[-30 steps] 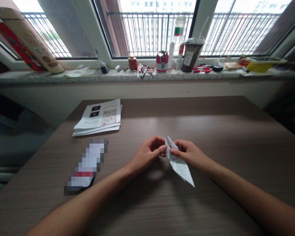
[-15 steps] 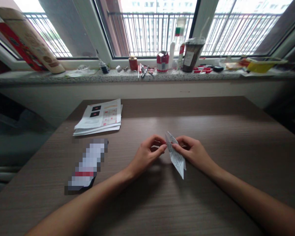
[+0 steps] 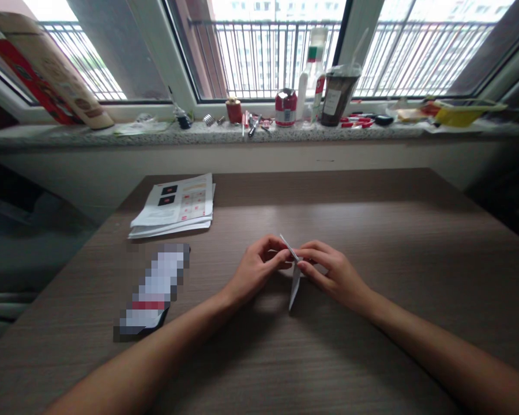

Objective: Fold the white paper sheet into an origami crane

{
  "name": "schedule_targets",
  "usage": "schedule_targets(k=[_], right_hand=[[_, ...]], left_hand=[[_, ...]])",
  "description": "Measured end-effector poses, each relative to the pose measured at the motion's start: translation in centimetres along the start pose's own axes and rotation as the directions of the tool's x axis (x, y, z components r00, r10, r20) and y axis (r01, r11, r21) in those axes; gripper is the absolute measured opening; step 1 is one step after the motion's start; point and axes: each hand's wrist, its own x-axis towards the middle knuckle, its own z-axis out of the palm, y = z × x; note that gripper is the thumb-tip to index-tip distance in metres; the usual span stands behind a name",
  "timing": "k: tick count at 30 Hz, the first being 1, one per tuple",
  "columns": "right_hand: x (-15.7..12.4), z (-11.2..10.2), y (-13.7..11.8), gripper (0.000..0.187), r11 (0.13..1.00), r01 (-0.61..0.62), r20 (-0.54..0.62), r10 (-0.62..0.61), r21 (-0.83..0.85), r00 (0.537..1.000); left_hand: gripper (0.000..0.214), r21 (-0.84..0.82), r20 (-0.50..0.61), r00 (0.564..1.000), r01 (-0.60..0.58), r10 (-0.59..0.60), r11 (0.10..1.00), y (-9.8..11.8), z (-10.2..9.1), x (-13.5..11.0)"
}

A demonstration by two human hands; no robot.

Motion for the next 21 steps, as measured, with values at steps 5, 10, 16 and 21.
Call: schedule_targets(k=[5,10,16,21], right_hand=[[-0.1,0.2,0.5,0.028,1.0,0.018,-0.019,-0.018,-0.007,1.0],[0.0,0.1,0.7,0.028,1.0,0.022,-0.036,-0.022,0.01,0.999],[0.3,0.0,0.9,0.022,0.97,-0.093,-0.037,0.104,0.224,0.994],[0.3,0.5,1.0,0.037,0.745,-0.314,0.127,0.299,0.589,0.946]], left_hand=[[0.028,-0.013,0.004,1.0,0.013,-0.013,1.0,0.2,0.0,-0.1],[0.029,-0.033,0.012,1.0,0.015,-0.015,0.999,0.1,0.1,0.0],[0.031,-0.102,-0.003,0.999,0.038,-0.039,0.994,0.2,0.0,0.0],[0.027,-0.152,0.037,0.998,0.049,-0.044,0.987,0.3,0.1,0.0]])
